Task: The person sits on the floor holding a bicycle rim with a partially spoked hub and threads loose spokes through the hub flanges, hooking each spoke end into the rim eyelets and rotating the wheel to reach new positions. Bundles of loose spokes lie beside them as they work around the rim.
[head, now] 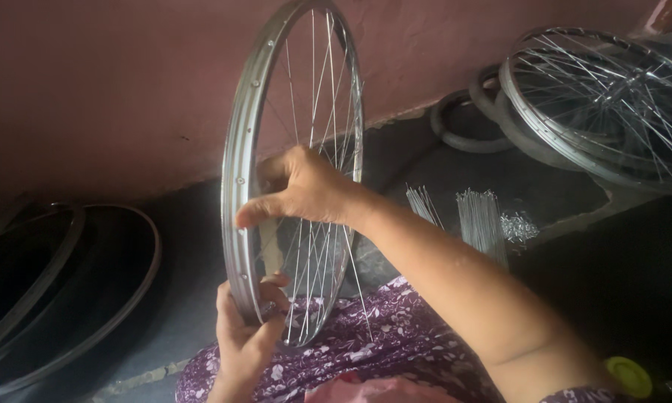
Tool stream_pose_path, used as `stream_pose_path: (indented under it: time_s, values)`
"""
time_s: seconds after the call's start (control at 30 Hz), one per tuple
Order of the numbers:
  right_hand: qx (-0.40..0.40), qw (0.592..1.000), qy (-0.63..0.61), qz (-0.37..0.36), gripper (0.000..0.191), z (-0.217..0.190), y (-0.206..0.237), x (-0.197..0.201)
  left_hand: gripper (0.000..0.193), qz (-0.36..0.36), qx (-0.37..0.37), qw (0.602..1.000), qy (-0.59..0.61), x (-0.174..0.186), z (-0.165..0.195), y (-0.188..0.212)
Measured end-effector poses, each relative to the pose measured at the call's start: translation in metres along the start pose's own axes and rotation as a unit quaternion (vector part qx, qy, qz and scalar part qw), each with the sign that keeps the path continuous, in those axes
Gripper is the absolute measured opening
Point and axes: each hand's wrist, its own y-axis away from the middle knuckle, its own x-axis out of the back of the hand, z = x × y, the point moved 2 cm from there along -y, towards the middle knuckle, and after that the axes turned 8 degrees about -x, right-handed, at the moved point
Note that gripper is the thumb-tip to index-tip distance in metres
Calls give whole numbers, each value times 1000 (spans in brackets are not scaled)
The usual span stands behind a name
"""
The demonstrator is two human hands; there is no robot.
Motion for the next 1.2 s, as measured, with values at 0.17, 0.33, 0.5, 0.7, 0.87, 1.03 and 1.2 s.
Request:
stream_pose_path:
  time_s: [0.17,0.33,0.5,0.7,0.87,1.03,1.2]
  values:
    - [-35,989,-126,63,29,35,-5,10,53,21,-56,998,-17,4,-23,19]
    - [-70,975,-178,116,20,78,11,-13,56,33,-128,989,-60,-15,-58,40]
    - [-58,953,-279,105,9,98,26,-32,81,80,-32,996,-24,-31,-27,24]
    - [-99,957,-266,63,21,90,32,-40,69,20,107,972,-208,-14,40,-99]
    - [-165,963,-204,65,27,78,36,-45,67,3,176,984,-9,-19,59,-126]
    - [-85,986,-134,56,23,79,45,-50,84,11,162,987,-16,-10,54,-92]
    - [-116,963,-71,233,24,138,76,-48,105,25,138,989,-40,2,64,-40]
